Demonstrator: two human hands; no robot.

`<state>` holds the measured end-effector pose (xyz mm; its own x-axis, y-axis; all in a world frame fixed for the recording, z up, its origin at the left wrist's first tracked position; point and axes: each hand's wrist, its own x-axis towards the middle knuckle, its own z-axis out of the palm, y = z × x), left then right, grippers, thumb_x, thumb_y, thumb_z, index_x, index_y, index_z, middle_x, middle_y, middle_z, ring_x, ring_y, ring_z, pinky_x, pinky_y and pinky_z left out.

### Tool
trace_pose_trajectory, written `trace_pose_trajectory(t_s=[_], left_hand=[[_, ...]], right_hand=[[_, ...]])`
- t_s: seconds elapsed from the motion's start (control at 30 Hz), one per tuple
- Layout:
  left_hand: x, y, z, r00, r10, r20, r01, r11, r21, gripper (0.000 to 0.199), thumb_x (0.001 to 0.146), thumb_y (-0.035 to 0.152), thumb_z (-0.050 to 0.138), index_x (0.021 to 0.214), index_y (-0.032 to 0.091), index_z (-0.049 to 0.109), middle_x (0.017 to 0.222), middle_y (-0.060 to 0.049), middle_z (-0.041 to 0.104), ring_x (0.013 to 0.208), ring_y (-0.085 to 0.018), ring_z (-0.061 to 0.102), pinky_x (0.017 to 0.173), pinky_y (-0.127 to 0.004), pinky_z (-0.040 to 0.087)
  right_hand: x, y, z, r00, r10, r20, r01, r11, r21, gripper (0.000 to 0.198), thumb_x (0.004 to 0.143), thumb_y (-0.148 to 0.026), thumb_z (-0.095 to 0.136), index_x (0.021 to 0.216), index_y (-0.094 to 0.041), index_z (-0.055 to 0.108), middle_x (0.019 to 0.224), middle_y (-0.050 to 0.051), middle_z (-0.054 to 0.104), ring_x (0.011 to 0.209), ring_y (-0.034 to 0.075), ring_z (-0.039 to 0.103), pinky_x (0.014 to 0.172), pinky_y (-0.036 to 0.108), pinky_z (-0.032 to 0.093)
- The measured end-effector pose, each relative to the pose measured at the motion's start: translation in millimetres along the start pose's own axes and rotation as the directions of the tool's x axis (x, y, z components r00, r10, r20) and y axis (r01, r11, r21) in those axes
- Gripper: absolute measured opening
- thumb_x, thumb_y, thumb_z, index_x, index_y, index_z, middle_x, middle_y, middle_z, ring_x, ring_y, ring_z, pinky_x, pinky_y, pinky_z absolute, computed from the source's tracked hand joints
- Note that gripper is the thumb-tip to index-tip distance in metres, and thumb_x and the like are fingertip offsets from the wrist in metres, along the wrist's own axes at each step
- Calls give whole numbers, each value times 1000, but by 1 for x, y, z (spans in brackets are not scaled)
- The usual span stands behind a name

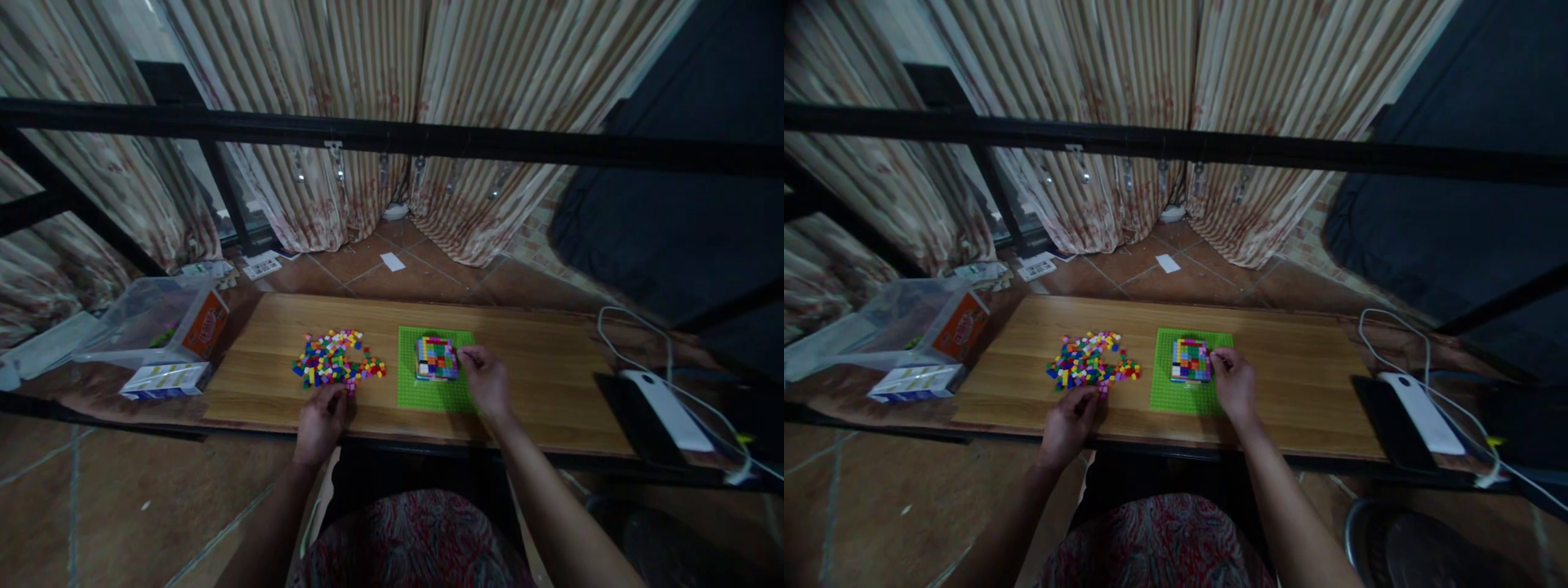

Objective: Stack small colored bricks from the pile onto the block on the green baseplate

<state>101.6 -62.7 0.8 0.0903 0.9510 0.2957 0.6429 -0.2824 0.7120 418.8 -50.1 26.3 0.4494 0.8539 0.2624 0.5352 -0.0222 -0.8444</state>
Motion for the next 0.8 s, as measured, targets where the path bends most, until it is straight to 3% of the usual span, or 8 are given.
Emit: trace_pose_trajectory(t_s=[0.33,0.53,0.8], left_hand=[[1,-2,1,1000,24,-11,-23,999,32,19,86,32,52,93,21,65,92,-5,70,82,-17,66,75,-27,52],[0,-5,2,999,35,-12,-35,999,26,18,86,32,53,93,21,65,93,-4,70,83,-16,66,75,-26,52],[0,-4,2,999,38,-33,-37,999,37,18,86,33,53,94,22,65,93,-5,70,83,-17,66,75,-27,53]], right_hand=[[13,5,11,999,-29,45,32,997,-67,30,80,-39,53,85,-16,71,83,9,73,71,20,65,68,32,49],[15,5,11,1000,12,17,-11,998,-64,31,78,-40,57,87,-16,73,83,10,74,70,21,66,67,33,50],[16,14,13,997,72,17,-73,994,86,36,76,-45,58,87,-15,73,81,10,74,67,20,66,62,31,50]])
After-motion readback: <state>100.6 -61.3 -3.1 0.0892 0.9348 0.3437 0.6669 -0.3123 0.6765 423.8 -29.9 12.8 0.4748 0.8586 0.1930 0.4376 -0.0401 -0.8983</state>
